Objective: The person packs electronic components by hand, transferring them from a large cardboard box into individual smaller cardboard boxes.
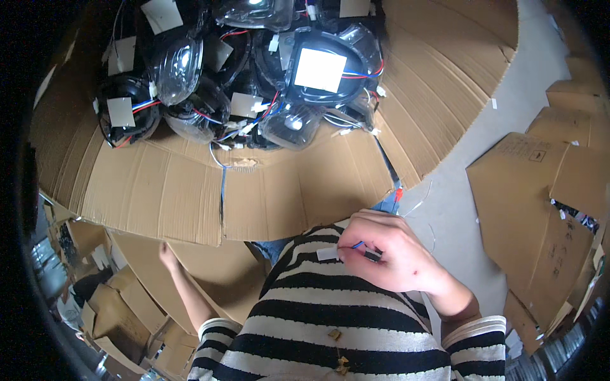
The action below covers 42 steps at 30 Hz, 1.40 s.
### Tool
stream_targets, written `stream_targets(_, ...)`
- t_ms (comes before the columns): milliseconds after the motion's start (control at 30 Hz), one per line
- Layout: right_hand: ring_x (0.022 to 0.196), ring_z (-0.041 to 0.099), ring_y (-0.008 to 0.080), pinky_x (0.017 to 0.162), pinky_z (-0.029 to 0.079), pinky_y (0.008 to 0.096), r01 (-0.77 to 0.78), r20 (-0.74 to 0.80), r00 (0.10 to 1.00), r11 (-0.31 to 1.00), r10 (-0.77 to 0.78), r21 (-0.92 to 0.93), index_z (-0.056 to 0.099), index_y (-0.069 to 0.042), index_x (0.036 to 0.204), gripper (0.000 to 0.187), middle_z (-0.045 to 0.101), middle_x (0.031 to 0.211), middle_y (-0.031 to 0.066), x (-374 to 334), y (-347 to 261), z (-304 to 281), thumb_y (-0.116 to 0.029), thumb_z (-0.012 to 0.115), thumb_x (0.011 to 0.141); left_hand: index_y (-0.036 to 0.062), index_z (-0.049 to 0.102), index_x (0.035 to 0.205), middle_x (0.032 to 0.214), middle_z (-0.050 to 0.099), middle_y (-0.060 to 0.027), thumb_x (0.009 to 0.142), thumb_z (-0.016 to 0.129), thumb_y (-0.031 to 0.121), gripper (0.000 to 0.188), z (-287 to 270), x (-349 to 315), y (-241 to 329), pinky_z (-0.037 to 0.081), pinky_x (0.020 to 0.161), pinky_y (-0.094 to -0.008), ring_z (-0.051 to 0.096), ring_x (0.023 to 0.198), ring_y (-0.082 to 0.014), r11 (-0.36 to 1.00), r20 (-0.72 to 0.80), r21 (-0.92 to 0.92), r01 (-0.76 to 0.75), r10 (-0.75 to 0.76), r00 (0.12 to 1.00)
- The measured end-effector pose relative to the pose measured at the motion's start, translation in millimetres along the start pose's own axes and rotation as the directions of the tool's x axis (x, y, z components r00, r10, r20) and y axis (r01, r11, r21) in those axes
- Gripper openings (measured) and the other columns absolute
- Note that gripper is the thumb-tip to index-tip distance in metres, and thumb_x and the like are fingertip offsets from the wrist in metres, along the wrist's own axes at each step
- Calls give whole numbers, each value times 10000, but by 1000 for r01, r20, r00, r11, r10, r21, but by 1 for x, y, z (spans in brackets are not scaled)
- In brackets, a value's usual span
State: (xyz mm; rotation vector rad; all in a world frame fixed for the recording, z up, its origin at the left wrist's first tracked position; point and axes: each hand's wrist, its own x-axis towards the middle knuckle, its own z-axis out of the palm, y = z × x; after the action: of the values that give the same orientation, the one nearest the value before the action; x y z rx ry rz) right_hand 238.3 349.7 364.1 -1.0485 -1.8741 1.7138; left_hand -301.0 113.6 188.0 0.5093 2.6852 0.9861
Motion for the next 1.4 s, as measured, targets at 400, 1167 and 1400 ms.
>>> stream_targets(400, 565, 475, 184, 492, 359, 273, 46, -89, 995, 999, -44, 10, 525, -19, 690, 73, 512, 625, 58, -10, 10, -7, 32, 561, 651, 48, 551, 865, 639, 511, -49, 684, 557, 150, 208, 246, -218, 404, 419, 507, -299, 542, 571, -195, -36, 342, -232, -972, 933, -116)
stream_targets(1167, 540, 435, 156, 473, 335, 250, 70, -27, 997, 997, -70, 31, 540, -19, 685, 95, 514, 638, 41, -2, 12, 4, 51, 562, 624, -13, 496, 944, 702, 482, -20, 854, 395, 56, 152, 151, -237, 333, 371, 575, -199, 440, 616, -78, 856, 812, -517, 4, 488, 320)
stream_targets(1400, 537, 428, 146, 458, 319, 248, 51, 5, 999, 998, -51, 34, 535, -22, 684, 103, 514, 626, 30, 8, 8, 13, 52, 562, 617, -13, 450, 1085, 693, 449, -22, 853, 386, 53, 249, 135, -232, 308, 373, 572, -208, 430, 625, -88, 887, 825, -461, -22, 438, 356)
